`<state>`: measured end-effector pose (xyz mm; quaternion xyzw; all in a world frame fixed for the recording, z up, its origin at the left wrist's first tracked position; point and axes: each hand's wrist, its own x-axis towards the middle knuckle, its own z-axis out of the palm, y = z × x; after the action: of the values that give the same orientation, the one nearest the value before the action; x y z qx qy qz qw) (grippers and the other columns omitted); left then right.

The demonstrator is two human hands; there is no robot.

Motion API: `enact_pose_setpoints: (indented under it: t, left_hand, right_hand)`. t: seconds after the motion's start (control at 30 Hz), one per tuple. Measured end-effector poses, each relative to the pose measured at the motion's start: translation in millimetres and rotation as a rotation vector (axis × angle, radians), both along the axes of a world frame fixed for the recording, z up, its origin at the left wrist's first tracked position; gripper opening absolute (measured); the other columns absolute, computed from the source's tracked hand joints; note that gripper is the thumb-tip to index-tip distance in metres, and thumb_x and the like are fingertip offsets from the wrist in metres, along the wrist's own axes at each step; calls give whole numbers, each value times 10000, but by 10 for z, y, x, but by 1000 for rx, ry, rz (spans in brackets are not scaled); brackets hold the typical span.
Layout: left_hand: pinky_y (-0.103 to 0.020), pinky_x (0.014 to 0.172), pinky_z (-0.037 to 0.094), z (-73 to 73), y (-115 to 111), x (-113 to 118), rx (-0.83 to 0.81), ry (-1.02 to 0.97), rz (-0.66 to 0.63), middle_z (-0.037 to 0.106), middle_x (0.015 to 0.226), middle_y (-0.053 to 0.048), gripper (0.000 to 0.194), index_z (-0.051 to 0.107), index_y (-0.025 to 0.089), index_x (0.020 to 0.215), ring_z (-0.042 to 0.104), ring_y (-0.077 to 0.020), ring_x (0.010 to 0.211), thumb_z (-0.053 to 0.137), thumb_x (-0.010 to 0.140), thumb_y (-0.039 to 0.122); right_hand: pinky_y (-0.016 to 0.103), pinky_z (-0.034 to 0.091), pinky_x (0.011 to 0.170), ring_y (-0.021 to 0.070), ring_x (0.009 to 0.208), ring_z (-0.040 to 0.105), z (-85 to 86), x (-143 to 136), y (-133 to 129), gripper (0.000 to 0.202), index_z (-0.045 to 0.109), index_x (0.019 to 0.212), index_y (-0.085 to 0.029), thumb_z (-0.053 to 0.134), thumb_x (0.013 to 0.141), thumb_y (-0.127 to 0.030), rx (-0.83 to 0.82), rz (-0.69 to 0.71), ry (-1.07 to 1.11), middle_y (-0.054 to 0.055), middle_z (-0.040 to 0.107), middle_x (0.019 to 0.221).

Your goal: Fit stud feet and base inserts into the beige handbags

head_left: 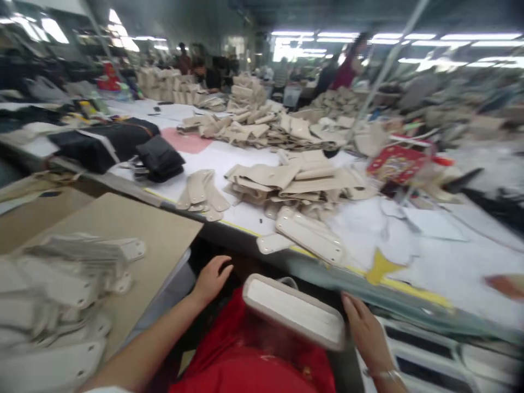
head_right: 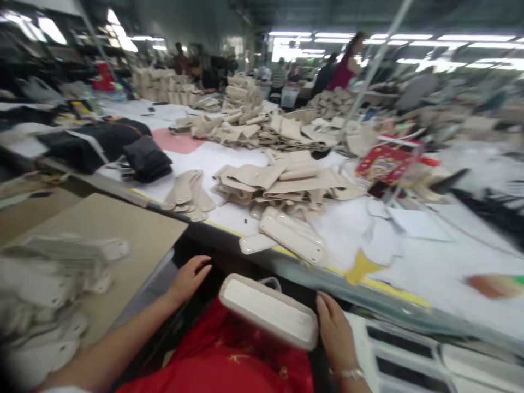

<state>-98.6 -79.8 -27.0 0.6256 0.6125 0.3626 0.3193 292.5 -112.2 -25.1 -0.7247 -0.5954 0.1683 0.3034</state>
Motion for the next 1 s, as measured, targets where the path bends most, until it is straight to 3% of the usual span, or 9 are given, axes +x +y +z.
enact_pose_setpoints:
  t: [0.07, 0.17, 0.23, 0.33, 0.5, 0.6, 0.73, 0.83, 1.0]
  left_hand:
    - [-429, 1009, 365, 41, 245, 110, 172, 112, -89, 582, 1126, -90, 298, 573, 203, 1077, 509, -234, 1092, 453, 862, 370]
    - [-410, 1000, 384, 135, 636, 537, 357, 217, -280, 592, 1119, -100, 271, 578, 184, 1062, 515, -227, 1086, 446, 867, 318]
    - [-420, 993, 391, 170, 867, 863, 412, 269, -375, 587, 1126, -122, 274, 581, 164, 1058, 510, -239, 1095, 432, 868, 294]
    - [-429, 972, 407, 121, 1137, 1234, 428, 320, -468, 582, 1122, -138, 273, 586, 158, 1051, 514, -253, 1086, 427, 863, 275]
    - [-392, 926, 435, -109, 1292, 1537, 423, 384, -662, 603, 1088, -119, 240, 609, 176, 1001, 544, -234, 1032, 440, 845, 243]
    - [-408, 972, 385, -216, 1290, 1698, 420, 426, -762, 551, 1217, -122, 313, 579, 178, 1103, 497, -254, 1117, 500, 806, 238]
    - [-483, 954, 344, -226, 1307, 1975, 353, 579, -716, 411, 1371, -164, 534, 461, 152, 1281, 427, -334, 1175, 565, 788, 330]
    - [-522, 906, 342, -165, 1345, 2166, 309, 628, -656, 450, 1326, -191, 565, 476, 137, 1272, 436, -374, 1135, 570, 786, 409]
    - [-522, 909, 339, -2, 1390, 2257, 204, 615, -627, 464, 1303, -195, 500, 544, 135, 1191, 445, -386, 1119, 576, 782, 421]
  right_hand:
    - [419, 462, 887, 248, 953, 599, 178, -111, 320, 451, 634, 964, -165, 373, 822, -504, 75, 107, -82, 120, 652, 1012]
    - [395, 398, 961, 237, 1066, 528, 342, -245, 925, 379, 593, 1063, -125, 401, 864, -384, 154, 203, -282, 151, 600, 1101]
    - [422, 354, 991, 271, 1175, 438, 350, -307, 1263, 461, 522, 1194, -106, 501, 837, -396, 69, 273, -475, 178, 485, 1277]
    - [436, 347, 982, 292, 1185, 423, 243, -316, 1560, 525, 510, 1219, -145, 643, 757, -356, -43, 428, -609, 160, 454, 1319]
    - [363, 332, 1015, 233, 1202, 425, 83, -129, 1671, 421, 519, 1223, -139, 577, 828, -271, -59, 550, -590, 147, 470, 1308]
    - [296, 334, 1018, 173, 1174, 464, 61, -47, 1684, 321, 556, 1183, -150, 443, 911, -278, -47, 563, -546, 118, 516, 1266]
    - [270, 414, 916, 164, 1021, 564, 78, -35, 1744, 263, 589, 1075, -126, 386, 913, -169, -18, 501, -494, 111, 615, 1085]
    - [278, 445, 850, 182, 954, 587, 253, 32, 1793, 255, 575, 1061, -114, 397, 879, -122, 39, 399, -460, 119, 626, 1033]
    - [336, 436, 850, 219, 1021, 552, 932, 353, 1494, 333, 501, 1175, -125, 304, 917, -198, 295, 133, -384, 128, 587, 1129]
